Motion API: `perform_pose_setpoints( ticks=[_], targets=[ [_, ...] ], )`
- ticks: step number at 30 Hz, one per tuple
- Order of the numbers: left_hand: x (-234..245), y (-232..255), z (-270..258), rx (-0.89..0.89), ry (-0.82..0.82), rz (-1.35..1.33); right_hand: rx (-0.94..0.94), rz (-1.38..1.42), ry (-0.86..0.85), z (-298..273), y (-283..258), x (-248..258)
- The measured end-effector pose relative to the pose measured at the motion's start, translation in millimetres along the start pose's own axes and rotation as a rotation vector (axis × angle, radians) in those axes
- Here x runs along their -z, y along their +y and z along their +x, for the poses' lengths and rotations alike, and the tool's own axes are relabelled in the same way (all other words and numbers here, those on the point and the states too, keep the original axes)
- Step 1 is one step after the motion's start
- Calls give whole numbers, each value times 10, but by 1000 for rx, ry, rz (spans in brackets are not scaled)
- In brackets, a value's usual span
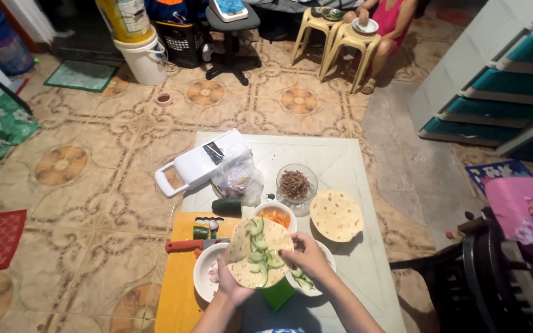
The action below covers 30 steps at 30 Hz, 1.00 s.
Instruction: Preparing a wrap by adding vegetables and meat to a tortilla.
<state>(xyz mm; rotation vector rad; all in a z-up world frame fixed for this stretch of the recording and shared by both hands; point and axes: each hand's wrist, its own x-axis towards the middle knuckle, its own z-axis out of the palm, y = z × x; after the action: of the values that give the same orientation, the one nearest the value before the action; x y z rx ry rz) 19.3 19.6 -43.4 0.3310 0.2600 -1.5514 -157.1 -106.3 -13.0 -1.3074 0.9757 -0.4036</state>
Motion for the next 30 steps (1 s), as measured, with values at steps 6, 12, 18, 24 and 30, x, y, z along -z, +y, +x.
perform_pose_setpoints(
  ticks=[6, 12, 18, 24, 30],
  targets=[
    [14, -17, -140, -123, 100, -27, -14, -174, -99, 573, 276, 481],
    [304, 101, -141, -277, -89, -41, 166, -811, 346, 1697, 36, 1230],
    [85, 188, -78, -378, -115, -36, 460, -1007, 152, 2546, 105, 1018],
    [164, 336, 132, -368, -109, -32, 661, -1039, 80, 2498, 116, 795],
    [-13, 448, 448, -268, 27, -73, 656, -1077, 138, 2702, 268, 902]
  ],
)
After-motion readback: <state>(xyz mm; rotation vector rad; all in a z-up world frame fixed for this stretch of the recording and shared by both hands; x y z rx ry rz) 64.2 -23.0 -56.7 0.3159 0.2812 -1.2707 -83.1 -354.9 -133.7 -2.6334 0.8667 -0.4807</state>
